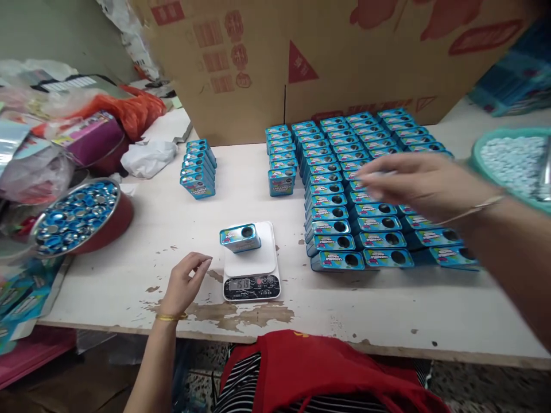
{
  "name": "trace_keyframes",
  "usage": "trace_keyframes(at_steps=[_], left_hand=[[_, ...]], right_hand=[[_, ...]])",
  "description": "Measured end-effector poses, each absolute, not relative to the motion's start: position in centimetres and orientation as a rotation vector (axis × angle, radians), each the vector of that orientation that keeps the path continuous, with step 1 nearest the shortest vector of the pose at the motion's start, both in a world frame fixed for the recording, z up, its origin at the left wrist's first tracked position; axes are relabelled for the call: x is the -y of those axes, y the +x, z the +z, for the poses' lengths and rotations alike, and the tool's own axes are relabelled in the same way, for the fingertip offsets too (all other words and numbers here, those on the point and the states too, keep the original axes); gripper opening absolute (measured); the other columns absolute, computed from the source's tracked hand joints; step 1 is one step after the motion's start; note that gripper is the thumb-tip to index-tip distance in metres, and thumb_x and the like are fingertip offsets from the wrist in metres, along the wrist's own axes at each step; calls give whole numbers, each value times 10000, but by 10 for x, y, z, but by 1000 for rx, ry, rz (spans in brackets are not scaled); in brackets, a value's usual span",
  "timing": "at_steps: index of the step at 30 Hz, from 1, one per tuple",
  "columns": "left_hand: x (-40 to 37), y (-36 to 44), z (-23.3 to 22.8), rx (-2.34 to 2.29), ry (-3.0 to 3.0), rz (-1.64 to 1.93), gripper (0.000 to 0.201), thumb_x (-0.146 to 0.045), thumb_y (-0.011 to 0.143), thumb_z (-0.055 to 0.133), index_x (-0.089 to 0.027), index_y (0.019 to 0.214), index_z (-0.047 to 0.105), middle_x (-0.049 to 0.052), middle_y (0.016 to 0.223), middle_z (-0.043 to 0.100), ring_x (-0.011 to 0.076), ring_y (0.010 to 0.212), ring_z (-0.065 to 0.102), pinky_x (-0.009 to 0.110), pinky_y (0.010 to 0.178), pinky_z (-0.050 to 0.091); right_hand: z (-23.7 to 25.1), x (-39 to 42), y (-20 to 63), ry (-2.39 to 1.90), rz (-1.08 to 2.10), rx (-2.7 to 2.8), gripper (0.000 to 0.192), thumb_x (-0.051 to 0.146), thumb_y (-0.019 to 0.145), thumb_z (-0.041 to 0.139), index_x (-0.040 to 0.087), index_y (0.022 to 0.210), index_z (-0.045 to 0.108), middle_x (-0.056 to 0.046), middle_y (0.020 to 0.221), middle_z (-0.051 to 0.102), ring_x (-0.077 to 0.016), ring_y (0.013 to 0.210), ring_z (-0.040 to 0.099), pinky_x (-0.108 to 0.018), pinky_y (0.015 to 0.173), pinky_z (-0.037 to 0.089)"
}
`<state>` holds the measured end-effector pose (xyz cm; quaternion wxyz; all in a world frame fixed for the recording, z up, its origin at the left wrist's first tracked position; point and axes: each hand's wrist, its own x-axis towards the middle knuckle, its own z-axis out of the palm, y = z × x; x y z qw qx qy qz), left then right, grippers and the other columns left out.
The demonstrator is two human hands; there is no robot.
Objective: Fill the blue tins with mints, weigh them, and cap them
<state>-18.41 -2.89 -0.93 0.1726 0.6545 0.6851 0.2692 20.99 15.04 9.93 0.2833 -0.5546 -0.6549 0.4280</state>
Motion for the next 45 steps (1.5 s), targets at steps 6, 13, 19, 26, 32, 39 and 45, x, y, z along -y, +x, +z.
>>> trace_keyframes(at_steps=[6,13,19,26,32,39,45], left_hand=[[51,-184,-16,-1882,1849,795,204,-329,906,481,-192,897,632,44,893,631,152,869,578,268,789,455],[70,-189,-29,-1885,1762,843,209,-326,910,474,-197,938,636,50,922,632,155,880,586,258,764,462],[66,-190,-35,-1861,1745,878,188,-307,908,481,-200,908,636,36,912,627,145,874,579,255,780,453],[66,-192,-42,-1883,1699,900,215,-314,906,472,-183,897,642,47,892,632,150,864,574,269,782,451],[71,-196,-50,-1943,1631,900,240,-353,900,472,-183,887,640,46,870,638,154,835,576,268,746,450],[69,-196,-49,-1947,1635,887,236,-352,902,470,-181,873,631,41,866,638,149,830,571,261,741,444],[61,-192,-44,-1905,1683,922,198,-314,902,484,-181,875,627,40,879,629,148,848,567,267,759,440]], right_hand=[[89,-118,56,-1127,1103,2528,118,109,802,598,132,838,708,-33,701,659,-115,648,560,-233,606,394],[74,-120,21,-1031,710,3018,211,121,817,577,130,995,690,-120,994,672,-176,864,577,-247,688,376],[74,-118,11,-1029,608,3047,237,107,807,570,119,1020,673,-129,995,655,-186,860,580,-257,679,378],[82,-121,16,-1187,971,2699,132,108,810,601,119,914,683,-30,694,652,-110,597,568,-235,599,402],[75,-135,53,-1128,1914,1993,101,176,734,715,113,695,648,-9,519,606,-69,426,497,-205,431,393],[57,-132,65,-1073,2020,1753,176,183,729,726,118,840,605,-37,599,670,-125,493,629,-198,409,461],[63,-122,62,-1076,1850,1875,132,219,816,633,142,761,541,-17,589,662,-78,389,550,-166,330,340]])
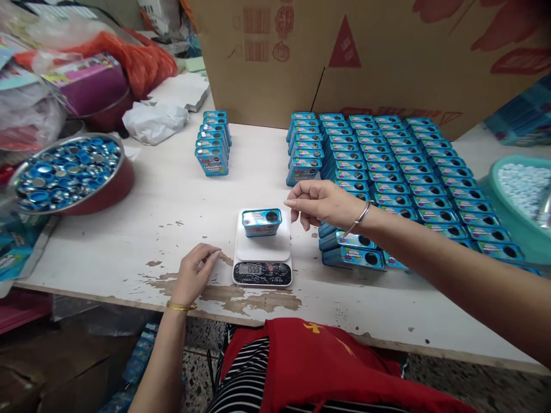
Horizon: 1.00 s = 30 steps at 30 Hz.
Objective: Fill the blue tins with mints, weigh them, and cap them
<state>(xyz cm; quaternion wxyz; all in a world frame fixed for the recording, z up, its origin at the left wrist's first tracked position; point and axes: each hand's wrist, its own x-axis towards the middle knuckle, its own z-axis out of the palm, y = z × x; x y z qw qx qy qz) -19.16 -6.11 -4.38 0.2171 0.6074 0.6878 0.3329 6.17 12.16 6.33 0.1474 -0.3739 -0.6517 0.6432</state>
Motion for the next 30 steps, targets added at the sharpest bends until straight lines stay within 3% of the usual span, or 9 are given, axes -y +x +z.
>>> trace_keyframes(at_steps=[7,11,14,18,20,23,30], left_hand=[[45,-181,-31,-1850,1727,990,180,-326,874,546,-191,971,613,36,918,613,132,801,561,269,719,452],[25,-170,-28,-1819,1732,1056,638,-393,760,689,-240,1316,417,93,1221,553,202,1083,543,340,875,462],[1,-159,-33,-1714,1782,1050,836,-416,699,737,-218,1392,311,137,1343,485,257,1226,476,417,1002,408],[-23,-144,-27,-1582,1950,1021,470,-330,799,624,-192,1228,493,92,1140,637,223,1060,597,402,950,458],[-25,-139,-14,-1513,2229,967,363,-245,810,575,-226,1171,541,63,1137,650,217,1049,601,451,1006,410],[-21,-136,3,-1506,2602,808,382,-170,790,546,-270,1158,564,43,1205,630,228,1094,575,518,1066,319],[-13,-141,-1,-1660,2720,742,397,-126,778,527,-269,1146,568,46,1152,655,216,1055,582,490,1048,345]], right_hand=[[58,-115,66,-1076,1893,1825,218,283,771,692,145,694,540,25,495,606,-40,330,457,-147,321,307],[47,-90,63,-1056,2211,1375,210,297,787,661,146,704,541,5,565,623,-46,380,480,-138,318,284],[25,-62,59,-1017,2402,890,211,315,809,624,136,715,563,-9,616,615,-53,427,504,-137,328,305],[-4,-36,54,-1097,2409,360,194,256,859,541,108,754,609,-20,591,578,-69,447,528,-148,374,375],[-8,-31,52,-1085,2344,184,218,235,888,488,109,759,610,-27,590,571,-77,455,530,-152,376,372],[-6,-32,47,-1036,2218,28,243,203,914,424,135,752,592,-22,589,564,-85,450,511,-170,386,381],[0,-40,40,-994,2214,-21,202,192,898,443,141,737,554,-12,572,535,-88,442,486,-174,372,345]])
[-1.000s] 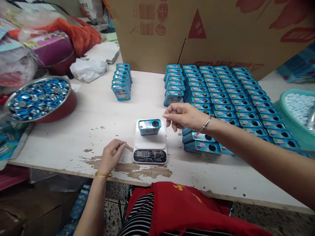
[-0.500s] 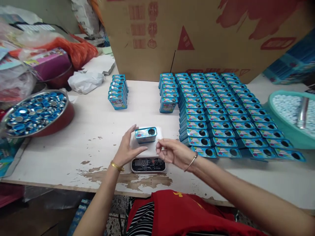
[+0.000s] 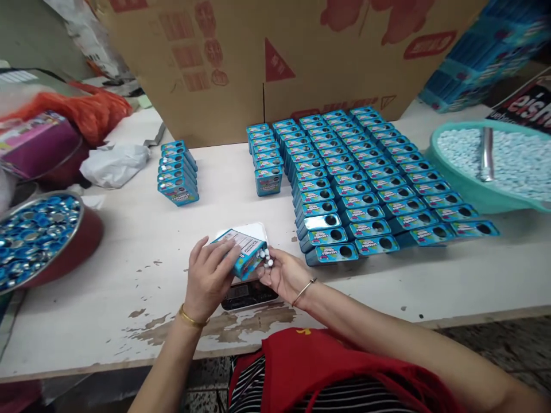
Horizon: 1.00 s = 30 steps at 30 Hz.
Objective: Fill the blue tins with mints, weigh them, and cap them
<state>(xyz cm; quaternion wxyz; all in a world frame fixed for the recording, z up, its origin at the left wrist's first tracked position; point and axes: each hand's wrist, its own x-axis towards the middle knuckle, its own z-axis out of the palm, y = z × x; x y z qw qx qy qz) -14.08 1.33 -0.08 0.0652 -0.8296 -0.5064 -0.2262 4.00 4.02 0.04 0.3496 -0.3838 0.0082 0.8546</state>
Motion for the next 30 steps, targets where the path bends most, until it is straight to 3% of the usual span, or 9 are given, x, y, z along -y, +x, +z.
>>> trace_keyframes(at_steps=[6,9,14,16,21,25,30], left_hand=[[-13,-145,-10,1762,-2481,-957,355,-200,790,555,-257,1139,539,55,1133,647,223,1023,594,479,1033,367],[-11,-140,-22,2000,-2397,-1194,338,-276,809,598,-240,1138,531,60,1103,639,218,1026,587,420,971,430],[-16,-133,-40,2273,-2340,-1480,344,-347,787,663,-213,1081,546,32,985,636,174,893,604,318,804,499],[-19,-134,-41,2278,-2382,-1493,357,-348,797,654,-211,1105,538,38,1014,633,178,923,605,328,830,498],[-1,-126,-18,1987,-2161,-1373,599,-279,754,704,-222,1284,431,107,1210,549,253,1133,508,422,941,446],[32,-92,2,1723,-2545,-1236,373,-141,825,579,-224,1181,506,69,1010,583,182,936,561,331,788,509],[53,-50,-11,1739,-3015,-1036,257,-112,890,423,-154,1123,523,111,1100,555,177,1022,544,321,849,509]], right_hand=[[5,-42,47,-933,2237,83,180,220,880,494,129,734,546,-19,594,540,-73,463,492,-157,379,344],[7,-41,52,-992,2201,119,196,193,897,455,97,794,591,-33,606,571,-71,467,515,-154,385,361],[7,-37,66,-1008,2219,133,169,194,888,492,84,868,619,-91,738,667,-115,644,658,-174,551,510],[6,-32,71,-994,2237,97,182,209,898,486,85,911,619,-124,843,693,-149,786,693,-207,671,550],[-2,-15,81,-950,2290,-31,231,248,929,444,92,979,606,-158,1019,695,-182,975,677,-279,854,543],[-13,2,90,-859,2379,-71,224,256,923,471,105,1015,609,-109,988,710,-147,927,682,-274,859,535],[-25,23,101,-882,2390,-74,216,236,915,485,120,1002,644,-56,888,721,-101,776,670,-211,779,535]])
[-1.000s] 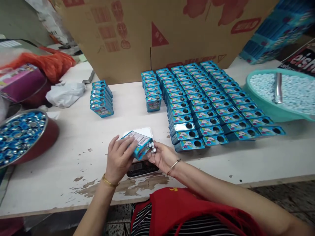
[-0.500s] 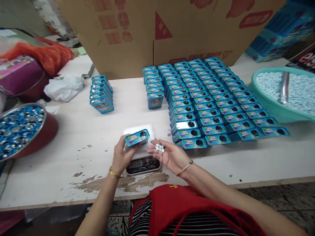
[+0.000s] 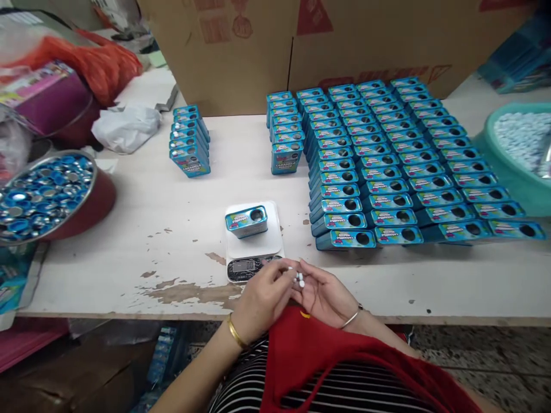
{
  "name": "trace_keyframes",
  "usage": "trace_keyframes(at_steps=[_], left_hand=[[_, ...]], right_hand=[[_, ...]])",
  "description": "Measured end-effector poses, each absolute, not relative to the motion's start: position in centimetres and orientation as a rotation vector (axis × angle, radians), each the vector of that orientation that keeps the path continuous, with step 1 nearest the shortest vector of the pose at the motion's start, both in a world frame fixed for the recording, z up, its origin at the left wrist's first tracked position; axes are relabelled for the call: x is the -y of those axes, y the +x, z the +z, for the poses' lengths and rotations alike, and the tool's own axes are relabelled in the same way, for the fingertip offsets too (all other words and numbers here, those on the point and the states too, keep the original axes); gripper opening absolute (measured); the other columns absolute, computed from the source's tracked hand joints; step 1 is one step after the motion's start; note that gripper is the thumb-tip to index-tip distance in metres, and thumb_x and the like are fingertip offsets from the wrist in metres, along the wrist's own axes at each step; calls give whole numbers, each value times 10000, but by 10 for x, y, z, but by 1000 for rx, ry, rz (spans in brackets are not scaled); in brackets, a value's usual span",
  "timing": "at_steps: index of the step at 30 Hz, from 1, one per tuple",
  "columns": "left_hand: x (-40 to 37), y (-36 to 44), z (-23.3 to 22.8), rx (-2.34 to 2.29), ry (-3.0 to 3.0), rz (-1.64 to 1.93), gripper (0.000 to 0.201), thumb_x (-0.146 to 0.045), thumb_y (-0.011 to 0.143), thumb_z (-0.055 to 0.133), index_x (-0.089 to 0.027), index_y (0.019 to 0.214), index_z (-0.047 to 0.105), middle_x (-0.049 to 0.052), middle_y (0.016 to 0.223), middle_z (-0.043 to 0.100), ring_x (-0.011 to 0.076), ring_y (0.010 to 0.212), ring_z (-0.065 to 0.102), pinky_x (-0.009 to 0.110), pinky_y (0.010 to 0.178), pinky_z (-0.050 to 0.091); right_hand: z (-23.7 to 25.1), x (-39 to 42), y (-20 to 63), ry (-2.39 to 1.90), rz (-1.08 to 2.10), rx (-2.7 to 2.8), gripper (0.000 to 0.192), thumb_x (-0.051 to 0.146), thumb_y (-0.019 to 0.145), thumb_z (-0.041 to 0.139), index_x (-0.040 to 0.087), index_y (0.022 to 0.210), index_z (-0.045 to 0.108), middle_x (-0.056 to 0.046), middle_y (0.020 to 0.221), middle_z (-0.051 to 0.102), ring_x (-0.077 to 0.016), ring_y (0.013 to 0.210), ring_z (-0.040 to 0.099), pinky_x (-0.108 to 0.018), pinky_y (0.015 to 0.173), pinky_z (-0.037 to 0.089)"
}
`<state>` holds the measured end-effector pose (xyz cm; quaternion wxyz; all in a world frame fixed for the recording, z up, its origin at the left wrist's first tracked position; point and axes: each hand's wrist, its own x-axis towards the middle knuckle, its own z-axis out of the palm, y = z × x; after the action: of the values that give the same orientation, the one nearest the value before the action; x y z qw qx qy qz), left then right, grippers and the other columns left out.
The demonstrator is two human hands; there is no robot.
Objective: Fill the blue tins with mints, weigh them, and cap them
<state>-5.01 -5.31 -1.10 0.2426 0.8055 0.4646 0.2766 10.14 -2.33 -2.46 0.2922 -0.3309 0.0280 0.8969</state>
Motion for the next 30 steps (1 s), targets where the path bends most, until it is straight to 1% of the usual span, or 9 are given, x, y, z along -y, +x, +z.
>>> trace_keyframes(at_steps=[5,11,13,16,19,22,26,28,30], left_hand=[[57,-37,-23,-1296,2152,634,170,-156,909,388,-161,976,545,77,988,542,150,907,564,277,769,519],[59,-34,-22,-1378,2166,602,143,-171,897,404,-154,914,545,74,924,518,147,832,559,281,729,522],[59,-36,-21,-1342,2160,666,129,-160,886,423,-153,913,549,73,925,518,144,835,556,278,734,519],[51,-45,-10,-1315,2090,878,117,-133,862,476,-169,939,558,48,895,515,121,795,542,250,704,504],[30,-63,13,-1408,2028,1111,107,-122,839,539,-181,925,560,27,879,524,95,726,521,232,644,477],[2,-82,34,-1555,2037,1243,68,-124,826,575,-178,866,563,17,860,533,91,726,521,234,636,466],[-24,-96,43,-1641,2175,1104,31,-147,845,565,-171,860,578,13,844,552,84,697,522,227,616,465],[-28,-99,44,-1631,2217,991,70,-162,860,554,-173,916,594,20,864,578,87,703,537,232,623,475],[-26,-103,45,-1650,2228,975,120,-171,864,554,-176,971,607,31,897,604,99,746,562,247,657,487]], right_hand=[[-30,36,111,-900,2404,-74,145,231,876,544,158,911,665,-43,879,724,-134,828,676,-247,824,535],[-36,39,110,-902,2374,-111,147,197,879,527,148,936,654,-47,870,727,-147,865,684,-256,802,552],[-37,38,108,-900,2361,-139,159,177,889,507,137,943,652,-48,876,729,-130,832,687,-233,791,552],[-35,35,105,-845,2358,-146,183,165,901,479,121,938,653,-61,883,730,-124,831,690,-226,802,549],[-31,30,100,-801,2389,-117,212,195,908,474,93,950,655,-103,959,724,-159,950,678,-263,882,528],[-28,26,97,-821,2392,-104,229,222,899,497,73,974,654,-134,1066,699,-195,1054,645,-294,959,491],[-30,23,99,-861,2378,-97,222,241,878,540,80,979,653,-133,1065,697,-206,1065,641,-294,969,482],[-33,22,104,-899,2365,-87,220,248,872,546,85,974,652,-129,1034,702,-206,1046,649,-285,948,492],[-38,21,112,-960,2351,-63,217,255,866,553,93,971,652,-118,977,709,-200,1002,667,-270,899,512]])
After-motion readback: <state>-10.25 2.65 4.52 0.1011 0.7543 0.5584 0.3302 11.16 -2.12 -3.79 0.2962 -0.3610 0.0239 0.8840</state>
